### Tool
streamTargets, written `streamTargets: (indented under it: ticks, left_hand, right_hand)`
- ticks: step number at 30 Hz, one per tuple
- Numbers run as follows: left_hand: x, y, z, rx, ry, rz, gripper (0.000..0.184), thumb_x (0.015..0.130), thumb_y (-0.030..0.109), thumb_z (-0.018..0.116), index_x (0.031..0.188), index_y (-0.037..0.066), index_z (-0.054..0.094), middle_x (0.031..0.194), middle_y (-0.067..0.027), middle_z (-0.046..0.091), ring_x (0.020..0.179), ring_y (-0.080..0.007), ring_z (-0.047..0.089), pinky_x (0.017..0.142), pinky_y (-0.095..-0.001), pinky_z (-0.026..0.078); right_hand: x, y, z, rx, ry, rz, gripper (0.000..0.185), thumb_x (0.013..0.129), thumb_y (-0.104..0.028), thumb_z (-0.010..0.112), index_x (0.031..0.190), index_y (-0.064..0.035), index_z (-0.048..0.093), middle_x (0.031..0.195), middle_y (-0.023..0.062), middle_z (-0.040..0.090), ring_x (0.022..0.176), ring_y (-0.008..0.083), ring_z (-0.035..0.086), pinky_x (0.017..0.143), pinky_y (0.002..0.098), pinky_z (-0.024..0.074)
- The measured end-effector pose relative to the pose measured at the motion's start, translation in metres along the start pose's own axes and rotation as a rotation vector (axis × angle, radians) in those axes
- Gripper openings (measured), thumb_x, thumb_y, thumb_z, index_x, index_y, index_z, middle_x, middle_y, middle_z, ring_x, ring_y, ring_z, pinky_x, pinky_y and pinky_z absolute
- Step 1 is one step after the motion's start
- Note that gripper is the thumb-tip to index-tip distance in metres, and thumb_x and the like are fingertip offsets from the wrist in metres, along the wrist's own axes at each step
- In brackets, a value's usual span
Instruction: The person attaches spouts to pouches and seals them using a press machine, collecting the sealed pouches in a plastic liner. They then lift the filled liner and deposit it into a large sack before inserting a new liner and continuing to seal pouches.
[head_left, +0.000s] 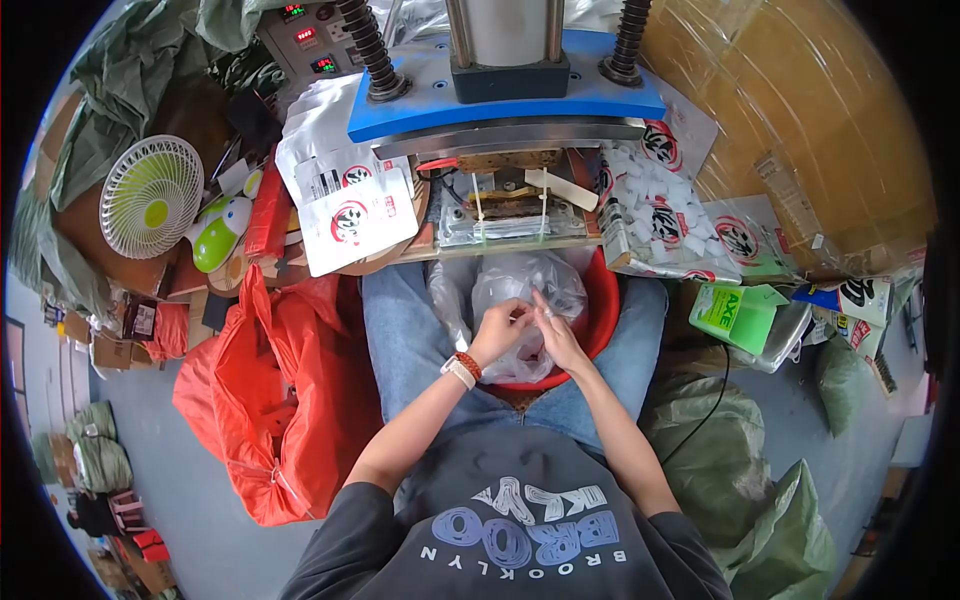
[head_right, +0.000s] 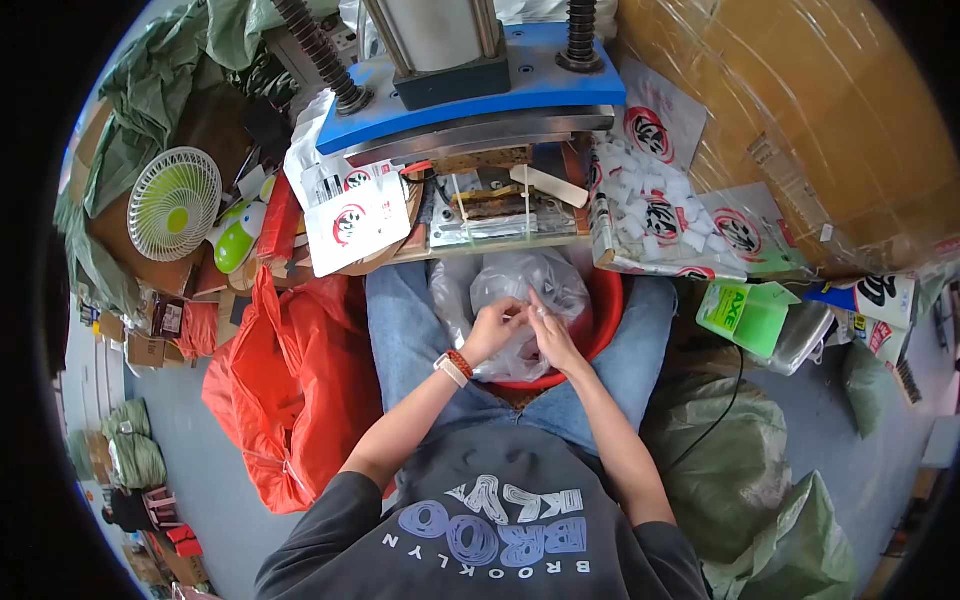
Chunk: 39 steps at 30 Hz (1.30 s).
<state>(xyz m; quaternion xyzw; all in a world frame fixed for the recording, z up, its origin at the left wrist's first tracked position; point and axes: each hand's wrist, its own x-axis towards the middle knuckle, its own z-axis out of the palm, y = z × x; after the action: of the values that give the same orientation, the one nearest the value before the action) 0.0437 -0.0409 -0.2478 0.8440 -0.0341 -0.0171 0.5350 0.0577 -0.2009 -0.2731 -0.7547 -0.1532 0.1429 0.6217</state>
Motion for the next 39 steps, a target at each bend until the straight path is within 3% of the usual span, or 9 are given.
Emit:
streamTargets:
  ticks: [6,12,16,18,20,22,29,32,39]
  left_hand:
    - [0.004,0.004,0.001,-0.086,-0.001,0.061,0.021,0.087,0.014,0.066,0.103,0.001,0.067,0.096,-0.0150,0.069,0.081,-0.0208,0.067,0.072,-0.0307,0.052]
    - [0.001,-0.011,0.008,-0.400,-0.030,-0.124,0.012,0.089,0.011,0.064,0.099,0.005,0.062,0.101,-0.0100,0.065,0.090,-0.0169,0.061,0.082,-0.0292,0.048]
    - [-0.002,-0.008,0.005,-0.171,-0.089,0.270,0.003,0.093,0.009,0.058,0.095,0.007,0.059,0.130,-0.0068,0.049,0.120,-0.0185,0.046,0.102,-0.0331,0.036]
    - [-0.001,-0.003,0.008,-0.876,-0.328,-0.173,0.010,0.097,0.016,0.054,0.099,0.007,0.058,0.128,-0.0055,0.050,0.121,-0.0183,0.047,0.103,-0.0318,0.035]
    - [0.005,-0.004,0.007,-0.834,-0.241,-0.275,0.019,0.100,0.024,0.050,0.106,0.008,0.059,0.119,-0.0045,0.055,0.113,-0.0143,0.051,0.098,-0.0283,0.038]
    - [0.013,0.001,0.002,-0.747,-0.337,-0.533,0.026,0.099,0.029,0.050,0.109,0.008,0.061,0.106,-0.0003,0.060,0.099,-0.0082,0.054,0.090,-0.0229,0.042]
    - [0.019,-0.013,0.005,-0.880,-0.200,-0.762,0.019,0.092,0.025,0.062,0.096,0.007,0.066,0.088,0.0031,0.062,0.080,-0.0072,0.055,0.070,-0.0231,0.045]
    - [0.026,-0.037,0.023,-0.897,-0.094,-0.615,0.017,0.090,0.021,0.062,0.092,0.005,0.068,0.080,0.0011,0.063,0.071,-0.0099,0.056,0.064,-0.0257,0.045]
    - [0.018,-0.050,0.023,-0.100,0.105,-0.362,0.031,0.090,0.028,0.060,0.103,0.000,0.066,0.087,-0.0152,0.069,0.075,-0.0194,0.067,0.068,-0.0331,0.051]
  right_hand:
    - [0.000,0.003,-0.007,-0.031,-0.058,-0.044,0.055,0.104,-0.036,0.033,0.147,-0.0023,0.029,0.144,0.0192,0.042,0.133,0.0268,0.041,0.109,0.0332,0.0278]
    - [0.004,0.025,-0.021,0.289,-0.181,0.242,0.038,0.102,-0.030,0.043,0.122,-0.0025,0.060,0.120,0.0092,0.062,0.115,0.0188,0.055,0.099,0.0293,0.0387]
    - [0.002,0.010,-0.035,0.925,-0.125,0.431,0.019,0.089,-0.008,0.062,0.106,-0.0008,0.066,0.107,0.0059,0.066,0.103,0.0125,0.059,0.092,0.0289,0.0440]
    - [0.001,-0.002,-0.040,0.456,-0.194,0.384,0.019,0.088,-0.003,0.061,0.106,0.0003,0.066,0.109,0.0063,0.065,0.105,0.0125,0.059,0.090,0.0296,0.0459]
    - [-0.001,-0.030,-0.031,0.211,-0.124,0.340,0.016,0.083,0.004,0.059,0.097,0.0008,0.066,0.102,0.0075,0.066,0.099,0.0194,0.061,0.084,0.0331,0.0485]
    - [-0.001,-0.032,-0.026,-0.722,0.010,-0.427,0.012,0.079,0.000,0.057,0.090,0.0009,0.062,0.091,0.0108,0.061,0.088,0.0284,0.059,0.079,0.0379,0.0486]
    - [-0.005,-0.040,-0.015,-0.911,0.223,-0.729,0.009,0.075,-0.005,0.058,0.084,-0.0022,0.058,0.081,0.0123,0.054,0.080,0.0290,0.058,0.071,0.0388,0.0485]
    - [-0.017,-0.030,-0.015,-0.929,0.048,-0.719,0.009,0.076,-0.009,0.057,0.083,-0.0029,0.059,0.080,0.0098,0.055,0.075,0.0268,0.059,0.067,0.0372,0.0493]
    - [-0.022,-0.043,-0.042,-0.822,-0.163,-0.614,0.014,0.084,-0.014,0.059,0.094,-0.0048,0.063,0.086,0.0120,0.062,0.080,0.0279,0.063,0.068,0.0376,0.0507]
